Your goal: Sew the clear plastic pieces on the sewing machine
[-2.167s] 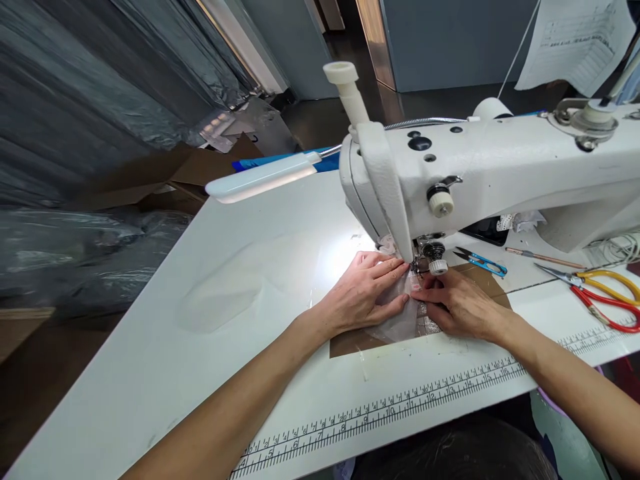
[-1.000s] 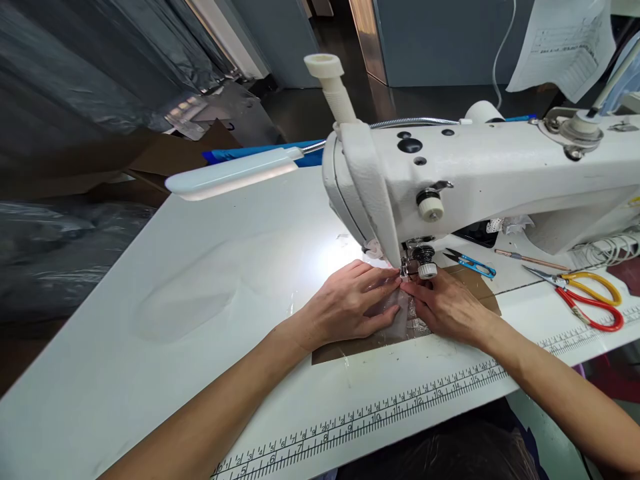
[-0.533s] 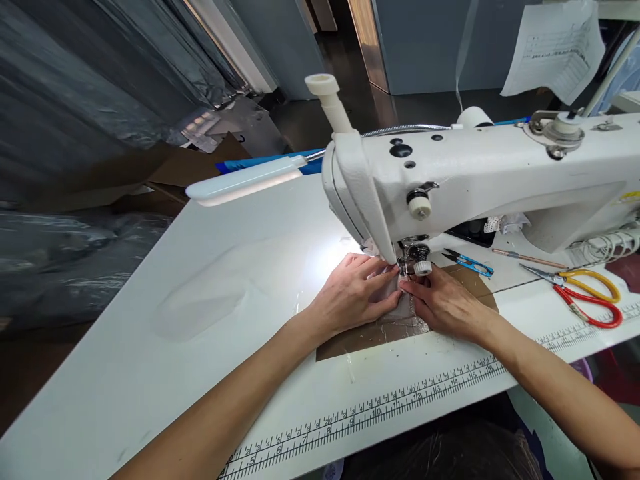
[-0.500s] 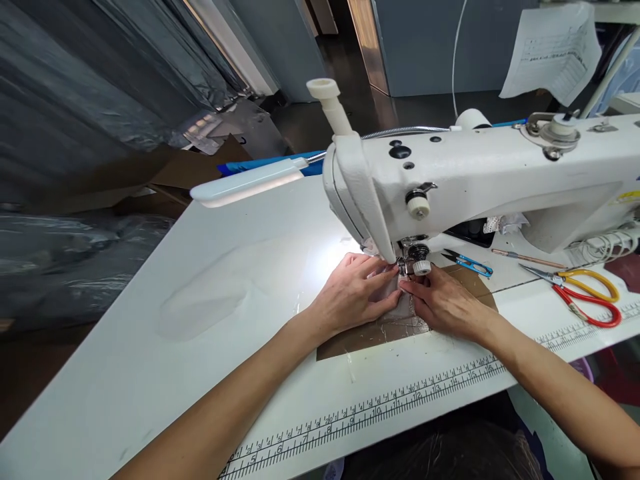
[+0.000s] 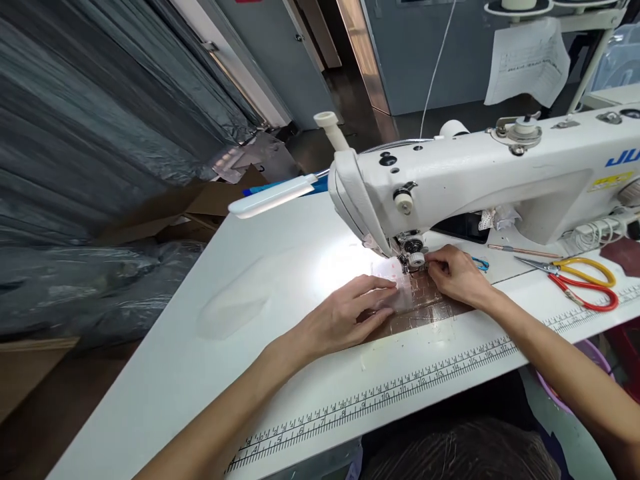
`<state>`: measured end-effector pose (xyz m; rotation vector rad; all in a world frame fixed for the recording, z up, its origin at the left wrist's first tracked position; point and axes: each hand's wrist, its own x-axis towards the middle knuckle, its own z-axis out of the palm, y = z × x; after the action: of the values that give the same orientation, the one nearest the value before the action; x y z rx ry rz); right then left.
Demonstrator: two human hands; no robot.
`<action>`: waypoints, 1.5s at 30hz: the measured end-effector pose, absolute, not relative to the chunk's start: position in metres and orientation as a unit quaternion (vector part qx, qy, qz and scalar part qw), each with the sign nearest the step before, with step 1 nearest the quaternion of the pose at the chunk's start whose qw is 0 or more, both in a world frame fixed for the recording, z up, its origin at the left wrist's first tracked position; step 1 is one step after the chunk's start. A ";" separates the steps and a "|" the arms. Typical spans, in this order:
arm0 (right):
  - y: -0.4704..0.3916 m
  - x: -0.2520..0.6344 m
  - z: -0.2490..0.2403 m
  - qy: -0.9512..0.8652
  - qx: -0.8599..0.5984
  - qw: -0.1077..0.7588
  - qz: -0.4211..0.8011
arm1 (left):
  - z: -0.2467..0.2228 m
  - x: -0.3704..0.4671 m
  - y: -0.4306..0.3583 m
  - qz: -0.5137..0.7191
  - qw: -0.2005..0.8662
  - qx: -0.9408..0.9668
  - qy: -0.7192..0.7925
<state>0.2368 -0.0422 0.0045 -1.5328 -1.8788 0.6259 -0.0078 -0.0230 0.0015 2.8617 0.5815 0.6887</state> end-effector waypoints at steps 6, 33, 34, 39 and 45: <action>-0.033 0.232 0.019 -0.771 -0.560 0.165 0.256 | -0.012 -0.002 -0.024 0.247 0.120 0.942 0.194; -0.032 0.237 -0.002 -0.875 -0.434 0.142 0.163 | -0.017 0.001 -0.026 0.271 -0.046 0.948 0.158; -0.033 0.238 -0.003 -0.886 -0.410 0.143 0.163 | -0.014 0.002 -0.027 0.267 -0.043 0.950 0.157; -0.034 0.238 -0.008 -0.902 -0.385 0.136 0.140 | 0.002 0.003 -0.026 0.208 -0.005 0.969 0.134; -0.034 0.235 -0.006 -0.901 -0.401 0.120 0.115 | 0.000 0.002 -0.020 0.181 0.052 0.971 0.146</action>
<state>0.2346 -0.0344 -0.0061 -1.1714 -2.6320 0.3369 0.0017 -0.0199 -0.0003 2.9552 0.4429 0.5494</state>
